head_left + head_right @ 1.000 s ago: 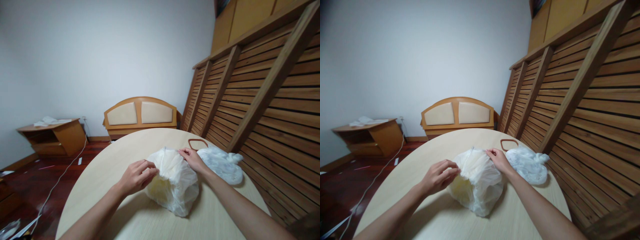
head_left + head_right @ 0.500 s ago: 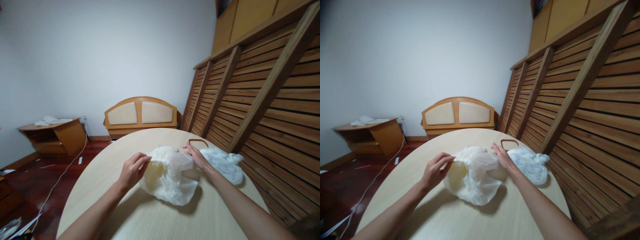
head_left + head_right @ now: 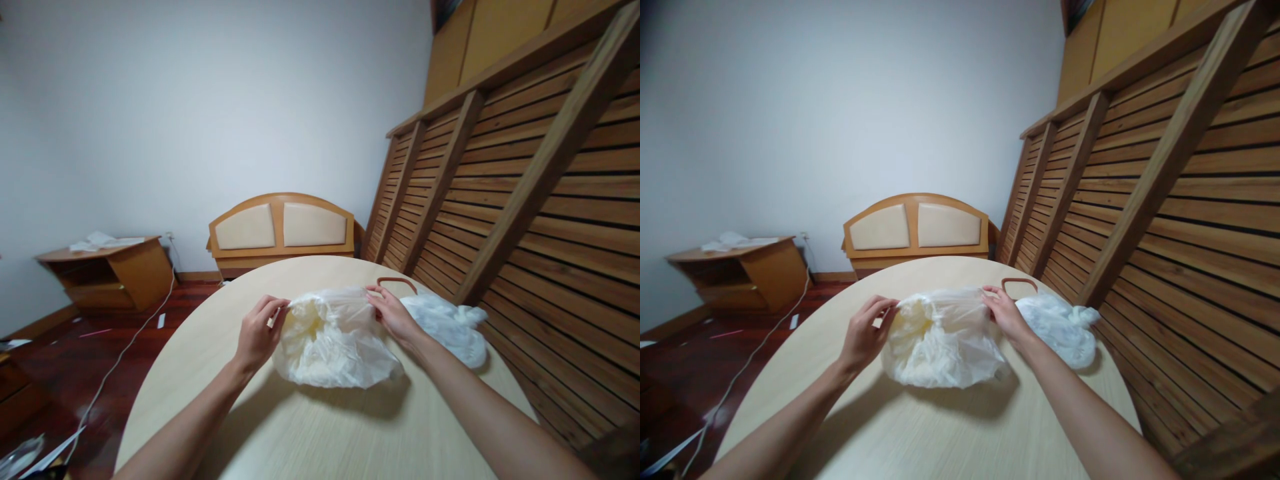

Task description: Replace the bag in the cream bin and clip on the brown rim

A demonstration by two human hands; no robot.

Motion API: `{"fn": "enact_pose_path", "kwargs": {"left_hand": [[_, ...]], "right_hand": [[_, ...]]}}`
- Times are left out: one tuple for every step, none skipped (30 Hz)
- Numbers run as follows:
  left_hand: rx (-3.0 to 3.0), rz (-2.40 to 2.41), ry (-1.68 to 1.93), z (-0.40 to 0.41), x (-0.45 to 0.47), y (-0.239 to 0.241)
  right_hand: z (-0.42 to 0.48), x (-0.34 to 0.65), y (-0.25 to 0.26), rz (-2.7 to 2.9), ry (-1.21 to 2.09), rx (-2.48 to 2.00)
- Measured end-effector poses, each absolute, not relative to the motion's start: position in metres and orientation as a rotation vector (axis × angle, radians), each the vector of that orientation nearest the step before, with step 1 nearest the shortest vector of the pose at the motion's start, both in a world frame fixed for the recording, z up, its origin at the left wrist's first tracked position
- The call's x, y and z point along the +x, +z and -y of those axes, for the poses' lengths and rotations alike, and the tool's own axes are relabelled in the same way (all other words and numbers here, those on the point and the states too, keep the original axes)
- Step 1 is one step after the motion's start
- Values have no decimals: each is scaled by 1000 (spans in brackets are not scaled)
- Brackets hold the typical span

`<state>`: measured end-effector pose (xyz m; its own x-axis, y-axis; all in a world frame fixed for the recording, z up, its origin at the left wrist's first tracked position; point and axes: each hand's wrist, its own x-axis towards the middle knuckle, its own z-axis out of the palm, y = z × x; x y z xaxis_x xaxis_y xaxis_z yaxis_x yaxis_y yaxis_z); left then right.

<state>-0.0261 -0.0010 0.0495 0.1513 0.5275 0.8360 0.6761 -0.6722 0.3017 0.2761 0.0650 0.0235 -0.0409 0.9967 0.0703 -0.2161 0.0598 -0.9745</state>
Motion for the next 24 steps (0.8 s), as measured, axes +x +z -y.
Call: {"fn": "enact_pose_path", "kwargs": {"left_hand": [[-2275,1199,-1555,2,-25,50],[-2281,1204,-1561,2,-25,50],[-2283,1214,-1567,2,-25,50],[-2280,1235,-1574,3,-25,50],[-2272,1267,-1586,3,-25,50],[-2261,1307,-1601,2,-25,50],[-2250,1354,-1618,2,-26,50],[-2240,1404,-1639,1,-27,50],[-2229,1454,-1664,0,-28,51],[-2216,1502,-1692,-1,-30,51],[-2203,1546,-1723,-3,-31,51],[-2189,1588,-1753,-4,-33,50],[-2174,1628,-1784,-6,-34,50],[-2162,1665,-1814,-8,-35,50],[-2152,1701,-1842,-10,-36,50],[-2145,1737,-1866,-11,-37,50],[-2141,1771,-1886,-13,-38,50],[-2142,1803,-1901,-14,-38,51],[-2148,1832,-1910,-15,-38,51],[-2158,1859,-1915,-16,-38,52],[-2167,1885,-1919,-17,-38,52],[-2173,1911,-1926,-18,-39,52],[-2174,1938,-1937,-19,-40,52],[-2170,1968,-1952,-20,-41,52]], "right_hand": [[-66,275,21,1143,1299,-1004],[-66,273,19,1172,1309,-1022],[-65,272,18,1190,1319,-1032],[-64,271,18,1191,1332,-1040],[-63,270,19,1175,1352,-1045],[-61,270,20,1154,1387,-1045],[-59,271,22,1134,1436,-1038],[-57,272,25,1122,1494,-1027],[-55,274,27,1126,1549,-1012],[-52,275,30,1150,1592,-1003],[-50,277,32,1191,1615,-1004],[-48,279,34,1237,1616,-1018],[-47,280,35,1276,1600,-1039],[-46,281,36,1303,1575,-1061],[-46,281,36,1311,1547,-1080],[-47,280,36,1299,1516,-1094],[-48,279,35,1276,1479,-1101],[-50,278,33,1252,1439,-1103],[-52,277,32,1233,1401,-1104],[-54,276,31,1218,1370,-1106],[-55,275,30,1206,1352,-1108],[-56,274,29,1194,1347,-1110],[-57,273,29,1178,1357,-1108],[-58,272,29,1156,1378,-1102]]}}
